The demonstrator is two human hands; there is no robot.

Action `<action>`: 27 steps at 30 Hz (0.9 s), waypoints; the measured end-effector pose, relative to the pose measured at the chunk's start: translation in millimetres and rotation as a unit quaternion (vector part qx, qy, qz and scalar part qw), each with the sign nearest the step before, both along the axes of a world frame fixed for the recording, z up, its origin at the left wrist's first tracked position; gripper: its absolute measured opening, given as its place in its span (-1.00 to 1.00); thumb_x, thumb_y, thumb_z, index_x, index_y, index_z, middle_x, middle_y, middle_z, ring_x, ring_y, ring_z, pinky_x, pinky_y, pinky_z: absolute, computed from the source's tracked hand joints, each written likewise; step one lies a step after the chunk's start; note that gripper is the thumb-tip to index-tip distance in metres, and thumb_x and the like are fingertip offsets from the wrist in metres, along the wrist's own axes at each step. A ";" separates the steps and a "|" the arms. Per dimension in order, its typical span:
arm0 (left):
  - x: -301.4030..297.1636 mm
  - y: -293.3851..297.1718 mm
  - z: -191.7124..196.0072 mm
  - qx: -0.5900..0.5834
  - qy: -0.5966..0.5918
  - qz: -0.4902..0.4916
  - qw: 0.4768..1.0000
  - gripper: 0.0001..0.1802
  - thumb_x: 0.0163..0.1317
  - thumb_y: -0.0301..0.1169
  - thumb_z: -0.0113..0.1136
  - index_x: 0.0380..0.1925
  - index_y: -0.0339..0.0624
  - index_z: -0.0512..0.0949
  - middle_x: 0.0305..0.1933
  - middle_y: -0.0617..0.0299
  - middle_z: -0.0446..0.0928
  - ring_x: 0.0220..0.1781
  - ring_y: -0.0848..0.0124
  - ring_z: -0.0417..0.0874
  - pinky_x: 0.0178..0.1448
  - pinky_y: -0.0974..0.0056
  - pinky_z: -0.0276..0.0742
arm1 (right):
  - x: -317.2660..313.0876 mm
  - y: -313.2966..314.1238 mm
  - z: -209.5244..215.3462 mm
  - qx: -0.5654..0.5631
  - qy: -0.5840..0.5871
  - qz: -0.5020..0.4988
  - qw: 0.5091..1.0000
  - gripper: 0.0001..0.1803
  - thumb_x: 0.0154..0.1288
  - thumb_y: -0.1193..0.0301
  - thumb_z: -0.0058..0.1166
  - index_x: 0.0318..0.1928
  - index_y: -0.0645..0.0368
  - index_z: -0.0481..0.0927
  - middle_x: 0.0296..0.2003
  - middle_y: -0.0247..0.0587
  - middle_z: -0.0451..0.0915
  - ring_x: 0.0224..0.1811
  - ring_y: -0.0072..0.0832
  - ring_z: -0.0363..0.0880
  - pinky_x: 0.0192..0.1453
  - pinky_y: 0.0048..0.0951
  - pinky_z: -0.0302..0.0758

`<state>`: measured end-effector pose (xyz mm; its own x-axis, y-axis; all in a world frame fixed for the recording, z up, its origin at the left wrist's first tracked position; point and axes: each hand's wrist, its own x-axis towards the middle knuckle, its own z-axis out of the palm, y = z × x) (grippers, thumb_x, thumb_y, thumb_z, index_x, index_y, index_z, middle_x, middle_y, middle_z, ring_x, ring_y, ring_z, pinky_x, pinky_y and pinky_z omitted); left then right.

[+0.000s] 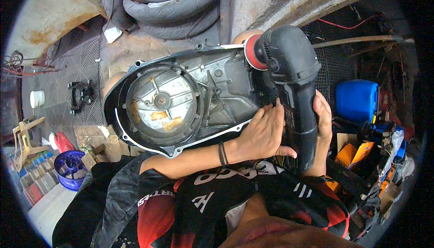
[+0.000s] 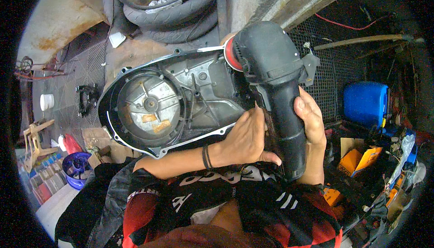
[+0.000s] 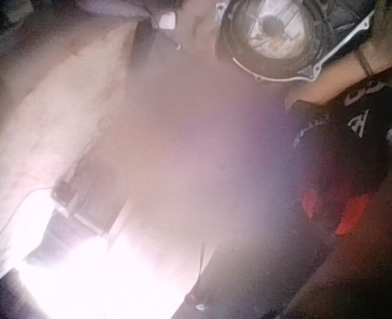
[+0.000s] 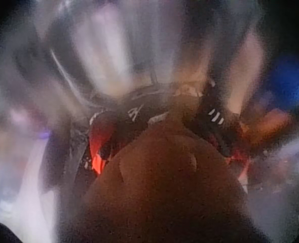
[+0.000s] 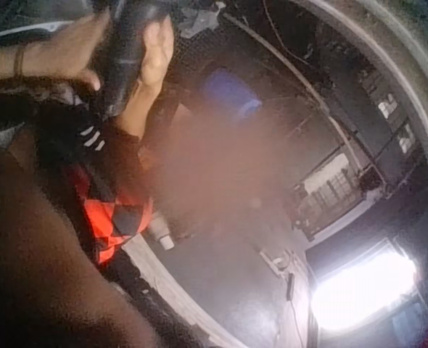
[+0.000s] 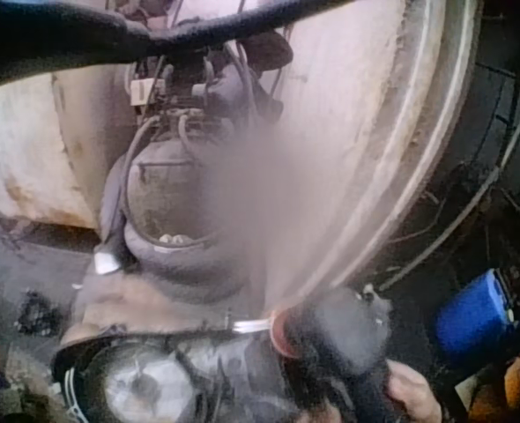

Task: The person sits on the floor and uses an angle grinder to smooth the edges and surfaces of a large metal engine casing. They hold the part with one hand and operate the grinder with the other, moving the tool along the rim and interior surfaces.

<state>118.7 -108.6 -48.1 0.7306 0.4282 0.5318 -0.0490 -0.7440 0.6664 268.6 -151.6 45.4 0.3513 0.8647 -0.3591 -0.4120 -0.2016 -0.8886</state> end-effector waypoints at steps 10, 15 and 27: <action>-1.3 -4.1 -3.9 0.005 -0.020 0.013 1.000 0.26 0.08 0.37 -0.07 0.10 -0.93 -0.03 -0.12 -0.48 0.38 -0.05 -0.19 0.49 0.24 -0.10 0.30 | 5.5 0.4 -5.8 0.016 0.016 0.055 0.998 -0.25 0.23 0.14 0.13 0.25 0.45 0.27 0.02 -0.05 0.54 0.01 -0.39 0.56 0.13 -0.45 0.44; -0.2 -2.1 -2.3 0.014 -0.023 0.001 1.000 0.29 0.03 0.38 -0.03 0.03 -0.98 0.01 -0.29 -0.31 0.43 -0.14 -0.18 0.49 0.20 -0.12 0.32 | 6.4 -3.1 -7.8 0.007 -0.001 0.034 0.999 -0.25 0.23 0.14 0.12 0.26 0.45 0.26 0.04 -0.03 0.53 0.02 -0.37 0.55 0.16 -0.42 0.43; -2.4 -4.3 -5.4 -0.009 -0.008 0.003 1.000 0.28 0.08 0.36 -0.07 0.16 -0.91 -0.12 -0.03 -0.55 0.35 0.00 -0.24 0.48 0.24 -0.09 0.31 | 5.1 1.9 -6.0 0.025 0.005 0.070 0.997 -0.28 0.25 0.17 0.11 0.26 0.43 0.27 0.05 -0.05 0.53 0.00 -0.39 0.56 0.14 -0.46 0.44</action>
